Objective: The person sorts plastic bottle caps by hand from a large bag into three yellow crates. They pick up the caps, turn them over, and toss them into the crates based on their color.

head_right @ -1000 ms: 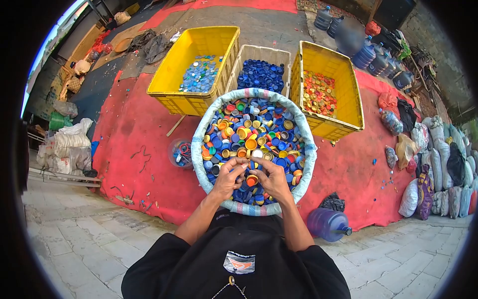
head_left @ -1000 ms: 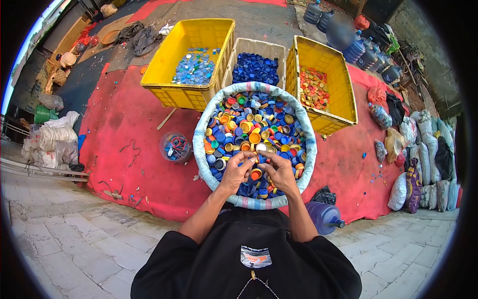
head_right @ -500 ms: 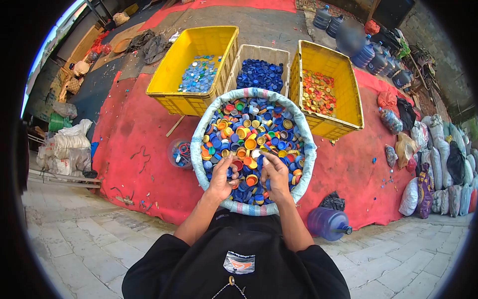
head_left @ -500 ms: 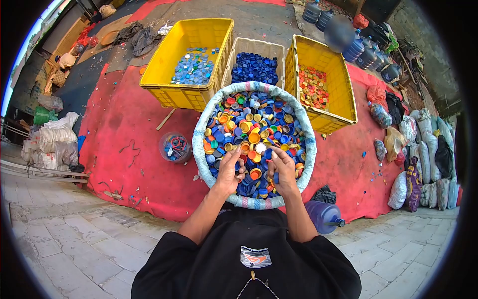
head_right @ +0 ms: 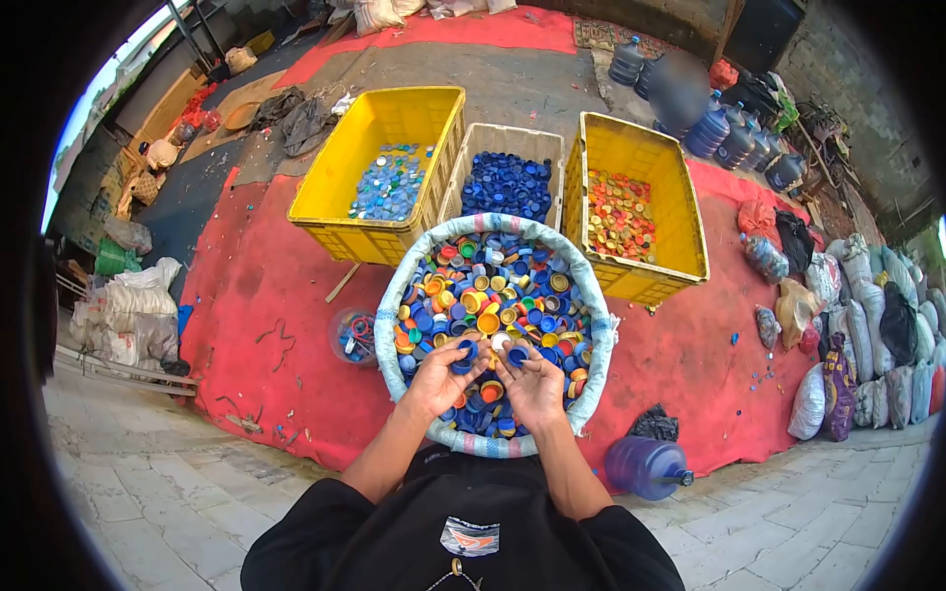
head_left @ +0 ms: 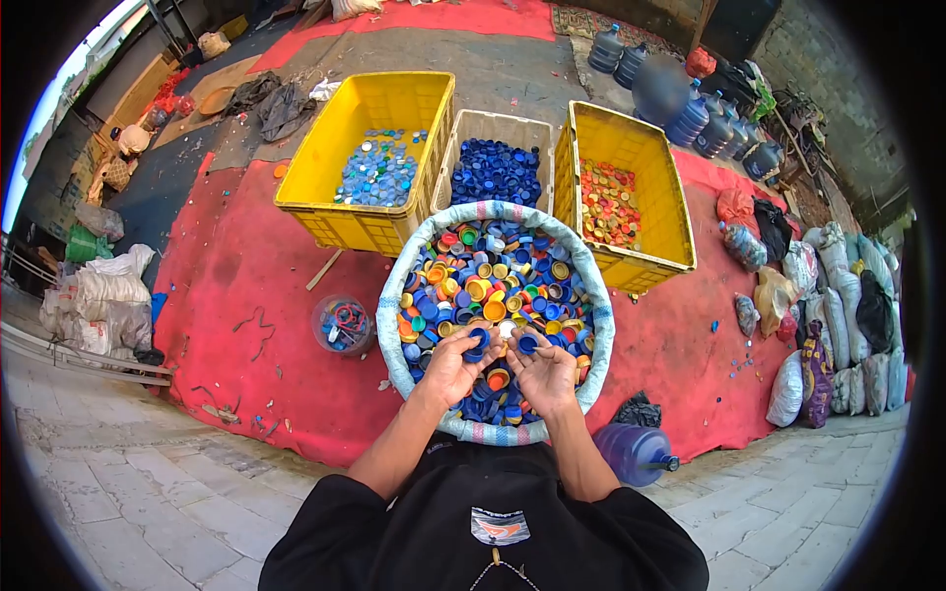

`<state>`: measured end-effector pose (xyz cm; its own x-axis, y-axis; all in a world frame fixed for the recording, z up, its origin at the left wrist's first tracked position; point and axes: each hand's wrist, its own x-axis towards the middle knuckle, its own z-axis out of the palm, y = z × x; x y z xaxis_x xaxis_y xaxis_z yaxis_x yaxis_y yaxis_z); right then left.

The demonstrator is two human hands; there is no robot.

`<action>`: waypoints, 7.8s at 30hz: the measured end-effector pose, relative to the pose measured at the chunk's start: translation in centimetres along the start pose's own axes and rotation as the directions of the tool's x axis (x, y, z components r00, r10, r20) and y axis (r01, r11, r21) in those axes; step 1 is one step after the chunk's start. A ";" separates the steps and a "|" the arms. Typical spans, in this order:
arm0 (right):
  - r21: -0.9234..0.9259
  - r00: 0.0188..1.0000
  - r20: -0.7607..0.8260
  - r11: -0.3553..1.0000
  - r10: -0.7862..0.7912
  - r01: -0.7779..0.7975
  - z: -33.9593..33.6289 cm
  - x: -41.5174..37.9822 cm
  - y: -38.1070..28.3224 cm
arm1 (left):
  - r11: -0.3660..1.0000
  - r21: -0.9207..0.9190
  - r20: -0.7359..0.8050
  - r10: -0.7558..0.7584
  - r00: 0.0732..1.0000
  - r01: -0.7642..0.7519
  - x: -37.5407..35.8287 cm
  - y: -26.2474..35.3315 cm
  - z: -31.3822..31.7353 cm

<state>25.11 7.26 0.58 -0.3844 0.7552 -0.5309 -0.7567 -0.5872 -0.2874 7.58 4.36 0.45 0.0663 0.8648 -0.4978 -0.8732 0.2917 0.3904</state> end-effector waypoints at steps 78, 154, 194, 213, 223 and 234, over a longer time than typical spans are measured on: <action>-0.188 0.954 0.188 0.944 -0.235 0.270 -3.8 -1.5 -1.1 | -0.354 0.917 0.371 0.581 0.725 -0.186 -0.8 -1.8 -3.5; -0.001 0.974 0.226 1.000 0.019 -0.019 -5.9 -4.3 0.0 | -0.540 0.841 0.375 0.532 0.760 -0.037 3.3 -1.9 -0.7; -0.312 0.694 -0.223 0.725 -0.684 0.614 -6.4 5.4 -19.4 | 0.974 0.096 0.127 0.192 0.973 -0.205 13.0 1.6 14.5; -0.652 0.718 0.577 -0.749 -0.390 0.118 -3.2 -1.3 -4.9 | 0.755 0.610 -0.143 0.403 0.904 -0.240 -3.5 -4.5 -1.8; -0.590 0.785 0.559 -0.793 -0.267 0.151 -3.4 0.7 -5.0 | 0.614 0.741 0.005 0.398 0.917 -0.270 -1.8 -4.4 -1.4; -0.716 0.880 0.230 0.540 -0.416 0.442 -3.9 -1.8 -5.2 | -0.247 0.906 0.423 0.563 0.710 -0.343 3.4 -4.1 1.7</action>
<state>31.77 7.82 -0.12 -0.1450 0.9757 -0.1644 -0.2005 -0.1917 -0.9608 12.19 6.79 -1.56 -0.2401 0.9513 0.1935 0.6306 0.0013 0.7761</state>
